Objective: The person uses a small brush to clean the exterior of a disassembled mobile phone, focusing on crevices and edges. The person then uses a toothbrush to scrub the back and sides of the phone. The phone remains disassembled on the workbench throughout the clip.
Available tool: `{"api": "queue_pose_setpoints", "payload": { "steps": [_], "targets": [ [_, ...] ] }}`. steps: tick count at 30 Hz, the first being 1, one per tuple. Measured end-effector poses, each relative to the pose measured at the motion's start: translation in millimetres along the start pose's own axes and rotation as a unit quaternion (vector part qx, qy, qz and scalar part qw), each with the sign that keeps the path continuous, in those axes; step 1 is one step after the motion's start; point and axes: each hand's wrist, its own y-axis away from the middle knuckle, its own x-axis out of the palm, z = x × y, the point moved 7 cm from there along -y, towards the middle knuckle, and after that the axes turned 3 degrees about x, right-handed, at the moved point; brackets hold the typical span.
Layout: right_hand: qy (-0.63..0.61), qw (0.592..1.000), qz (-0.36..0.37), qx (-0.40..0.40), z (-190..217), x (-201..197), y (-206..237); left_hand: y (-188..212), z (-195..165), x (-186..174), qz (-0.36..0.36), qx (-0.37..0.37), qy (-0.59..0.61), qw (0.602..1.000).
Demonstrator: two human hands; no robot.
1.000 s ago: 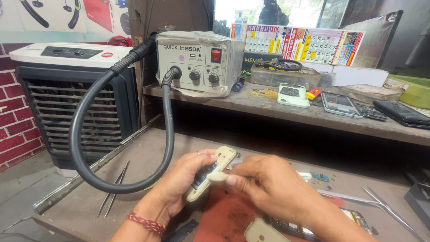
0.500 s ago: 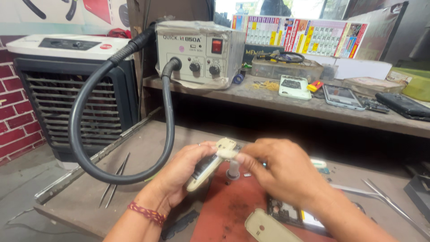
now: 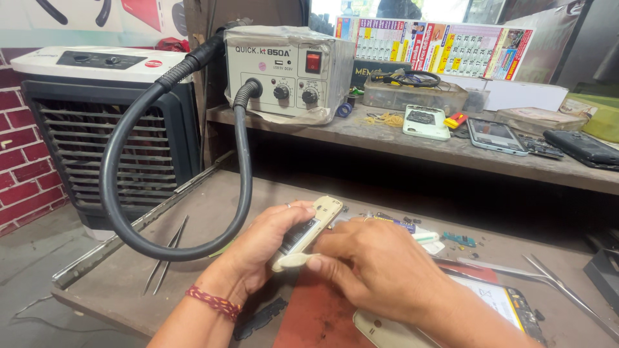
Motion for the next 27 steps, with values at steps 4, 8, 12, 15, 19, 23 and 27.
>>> {"api": "queue_pose_setpoints", "payload": {
  "steps": [4, 8, 12, 15, 19, 23, 27],
  "targets": [
    [0.006, 0.999, -0.045, 0.011, -6.3, -13.0, -0.7, 1.2, -1.1, -0.4, -0.003, -0.003, -0.005, 1.0],
    [0.045, 0.997, -0.056, 0.038, -16.4, -20.9, -2.6, 1.0, 1.8, -0.4, 0.0, -0.023, 0.007, 1.0],
    [0.025, 0.998, -0.05, 0.019, -9.1, -13.1, 2.7, 0.4, 4.0, 0.0, 0.002, -0.008, 0.0, 1.0],
    [0.027, 0.999, -0.037, -0.013, 0.3, -4.3, 3.4, -0.7, 5.4, 0.6, 0.007, -0.004, 0.008, 1.0],
    [0.015, 0.999, -0.027, -0.043, 8.0, 2.2, 6.0, -1.8, 5.2, 1.9, 0.012, -0.003, -0.004, 1.0],
    [0.035, 0.998, -0.036, -0.032, -0.6, -2.1, 3.2, -0.3, 7.0, -0.2, 0.008, -0.032, -0.012, 0.999],
    [0.072, 0.994, -0.082, 0.017, -18.7, -22.2, 1.2, 5.3, 13.1, -1.9, 0.017, -0.086, -0.024, 0.996]
  ]
}}
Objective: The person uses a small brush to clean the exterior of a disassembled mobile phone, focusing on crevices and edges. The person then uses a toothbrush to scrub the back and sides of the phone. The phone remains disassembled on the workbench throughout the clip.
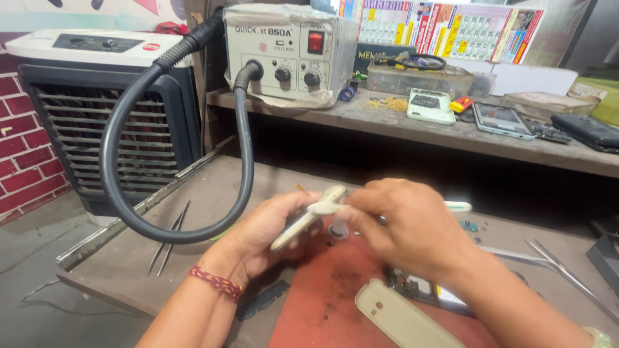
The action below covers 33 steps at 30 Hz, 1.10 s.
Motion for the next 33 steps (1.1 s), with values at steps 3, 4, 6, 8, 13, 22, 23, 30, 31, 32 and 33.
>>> {"api": "queue_pose_setpoints", "payload": {
  "steps": [3, 4, 6, 8, 13, 22, 23, 30, 31, 32, 33],
  "targets": [
    [0.022, 0.997, -0.011, 0.08, -19.2, -12.7, -3.7, 5.1, 0.2, 6.7, 0.052, -0.033, 0.052, 0.997],
    [0.024, 0.994, -0.019, 0.103, -24.2, -17.3, -4.4, 7.3, -0.7, 9.8, 0.072, -0.045, 0.072, 0.994],
    [0.036, 0.99, -0.015, 0.132, -30.5, -23.6, -4.4, 12.4, -5.3, 17.3, 0.118, -0.048, 0.102, 0.986],
    [0.04, 0.985, -0.009, 0.169, -36.7, -26.5, -4.5, 16.6, -10.5, 21.3, 0.139, -0.048, 0.126, 0.981],
    [0.048, 0.98, 0.007, 0.194, -43.7, -23.1, -0.1, 20.3, -16.6, 17.0, 0.095, -0.018, 0.141, 0.985],
    [0.029, 0.988, 0.054, 0.141, -61.2, -15.5, 3.8, 12.1, -21.4, 6.2, 0.057, 0.056, 0.095, 0.992],
    [0.035, 0.986, 0.068, 0.149, -64.9, -15.6, 4.1, 11.1, -24.3, 7.5, 0.059, 0.072, 0.077, 0.993],
    [0.102, 0.953, 0.183, 0.22, -86.9, -18.5, 14.4, 11.7, -33.5, 23.6, 0.025, 0.105, -0.009, 0.994],
    [0.123, 0.948, 0.197, 0.216, -90.0, -20.3, 15.5, 12.1, -34.5, 27.4, 0.027, 0.106, -0.016, 0.994],
    [0.133, 0.942, 0.203, 0.23, -95.7, -23.8, 17.6, 12.0, -34.9, 30.0, 0.02, 0.104, -0.046, 0.993],
    [0.142, 0.936, 0.21, 0.243, -101.6, -26.7, 20.1, 12.3, -35.5, 32.0, 0.012, 0.102, -0.075, 0.992]
  ]
}}
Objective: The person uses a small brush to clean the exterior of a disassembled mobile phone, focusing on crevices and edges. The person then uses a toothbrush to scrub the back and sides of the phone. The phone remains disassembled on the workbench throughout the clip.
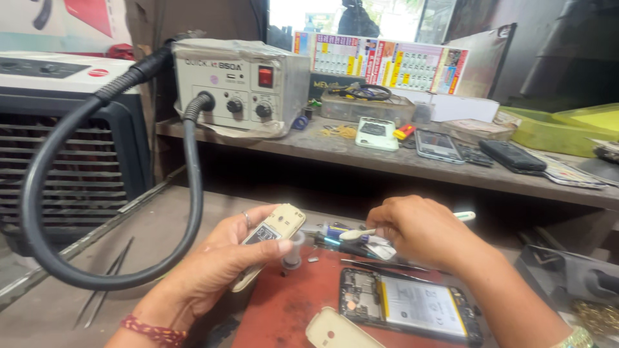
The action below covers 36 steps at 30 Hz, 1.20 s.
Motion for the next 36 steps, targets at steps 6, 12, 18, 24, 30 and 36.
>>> {"api": "queue_pose_setpoints", "payload": {
  "steps": [6, 12, 18, 24, 30, 36],
  "targets": [
    [0.04, 0.992, 0.076, 0.09, -50.0, 12.2, -0.3, -8.4, -12.5, 23.2, 0.032, 0.013, -0.11, 0.993],
    [0.009, 0.988, 0.096, 0.119, -82.8, 26.5, -6.4, -31.6, -34.3, 59.9, 0.095, 0.057, -0.167, 0.98],
    [0.006, 0.984, 0.128, 0.125, -94.7, 38.0, -7.0, -44.1, -19.6, 83.8, 0.082, 0.0, -0.17, 0.982],
    [0.01, 0.985, 0.116, 0.125, -93.0, 31.1, -3.3, -51.0, -14.0, 99.7, 0.104, 0.046, -0.143, 0.983],
    [0.003, 0.988, 0.098, 0.122, -86.6, 21.7, 2.7, -45.5, -6.8, 101.6, 0.098, 0.018, -0.169, 0.981],
    [-0.001, 0.996, 0.025, 0.088, -73.8, -3.2, 13.0, -27.3, -24.2, 112.5, 0.101, 0.003, -0.205, 0.974]
  ]
}}
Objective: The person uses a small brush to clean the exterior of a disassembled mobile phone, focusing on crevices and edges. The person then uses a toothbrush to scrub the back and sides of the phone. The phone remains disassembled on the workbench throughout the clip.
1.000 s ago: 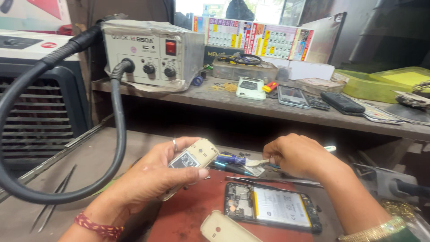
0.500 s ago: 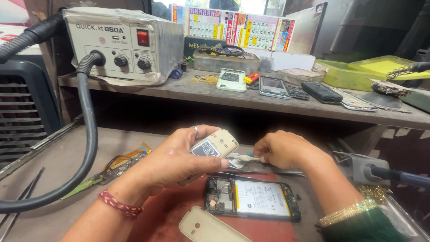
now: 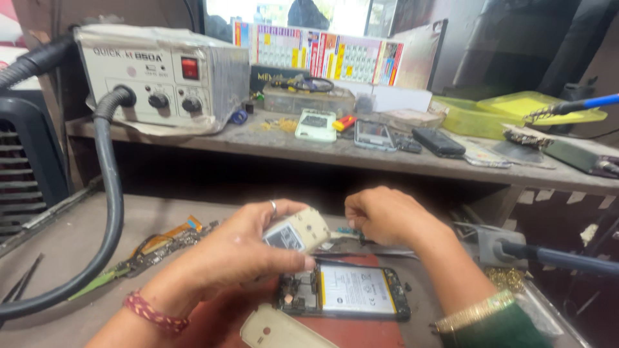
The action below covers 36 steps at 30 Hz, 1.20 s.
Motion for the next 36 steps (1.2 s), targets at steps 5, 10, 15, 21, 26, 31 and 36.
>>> {"api": "queue_pose_setpoints", "payload": {
  "steps": [5, 10, 15, 21, 26, 31, 36],
  "targets": [
    [-0.065, 0.996, -0.03, -0.053, 8.8, -14.2, 31.3, 17.1, -14.8, 10.1, 0.01, -0.019, -0.091, 0.996],
    [-0.071, 0.996, -0.043, 0.009, -3.3, -22.1, 72.7, 28.6, -32.0, 21.8, 0.01, 0.02, -0.121, 0.992],
    [-0.09, 0.989, -0.075, 0.095, -34.4, -28.2, 127.6, 36.1, -46.0, 51.5, 0.056, 0.059, -0.105, 0.991],
    [-0.11, 0.969, -0.068, 0.211, -79.1, -16.6, 196.4, 50.3, -50.3, 87.6, 0.095, 0.061, -0.07, 0.991],
    [-0.098, 0.95, -0.095, 0.28, -112.4, -3.9, 236.9, 61.3, -59.5, 112.3, 0.129, 0.114, -0.064, 0.983],
    [-0.033, 0.931, -0.176, 0.319, -140.2, -4.7, 253.9, 66.1, -56.5, 120.5, 0.132, 0.077, -0.072, 0.986],
    [-0.157, 0.911, -0.29, 0.247, -145.6, -14.6, 255.6, 69.0, -61.0, 119.6, 0.126, 0.074, -0.07, 0.987]
  ]
}}
